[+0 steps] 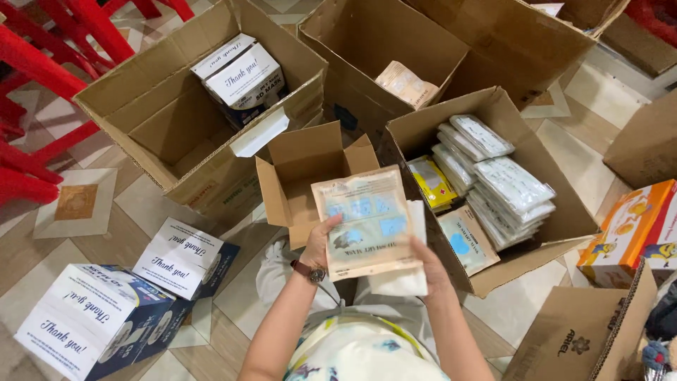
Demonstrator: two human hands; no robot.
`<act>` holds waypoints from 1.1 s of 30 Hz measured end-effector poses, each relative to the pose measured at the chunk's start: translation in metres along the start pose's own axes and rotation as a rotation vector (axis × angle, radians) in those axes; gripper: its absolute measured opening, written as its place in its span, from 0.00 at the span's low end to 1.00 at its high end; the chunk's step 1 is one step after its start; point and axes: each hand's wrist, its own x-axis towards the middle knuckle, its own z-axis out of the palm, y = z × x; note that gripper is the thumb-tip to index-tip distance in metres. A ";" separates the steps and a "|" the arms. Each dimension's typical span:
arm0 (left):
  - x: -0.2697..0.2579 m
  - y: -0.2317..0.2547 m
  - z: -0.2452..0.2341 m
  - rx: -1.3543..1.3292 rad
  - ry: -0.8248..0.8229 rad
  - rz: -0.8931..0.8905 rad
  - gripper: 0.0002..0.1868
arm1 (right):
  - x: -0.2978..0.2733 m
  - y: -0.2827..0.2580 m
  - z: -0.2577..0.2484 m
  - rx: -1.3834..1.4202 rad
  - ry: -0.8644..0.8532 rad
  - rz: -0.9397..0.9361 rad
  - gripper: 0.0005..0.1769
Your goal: Sorting and packing face masks and other packaged health items into cardboard boxes.
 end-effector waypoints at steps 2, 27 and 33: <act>-0.007 0.010 0.027 -0.024 0.000 0.011 0.22 | -0.007 -0.020 -0.004 0.072 0.012 -0.055 0.30; -0.056 -0.004 0.141 0.182 -0.231 0.283 0.45 | 0.006 -0.031 0.168 -1.351 -0.034 -1.007 0.31; -0.039 0.005 0.161 0.543 -0.096 0.475 0.46 | 0.002 0.012 0.114 -1.235 -0.089 -0.941 0.40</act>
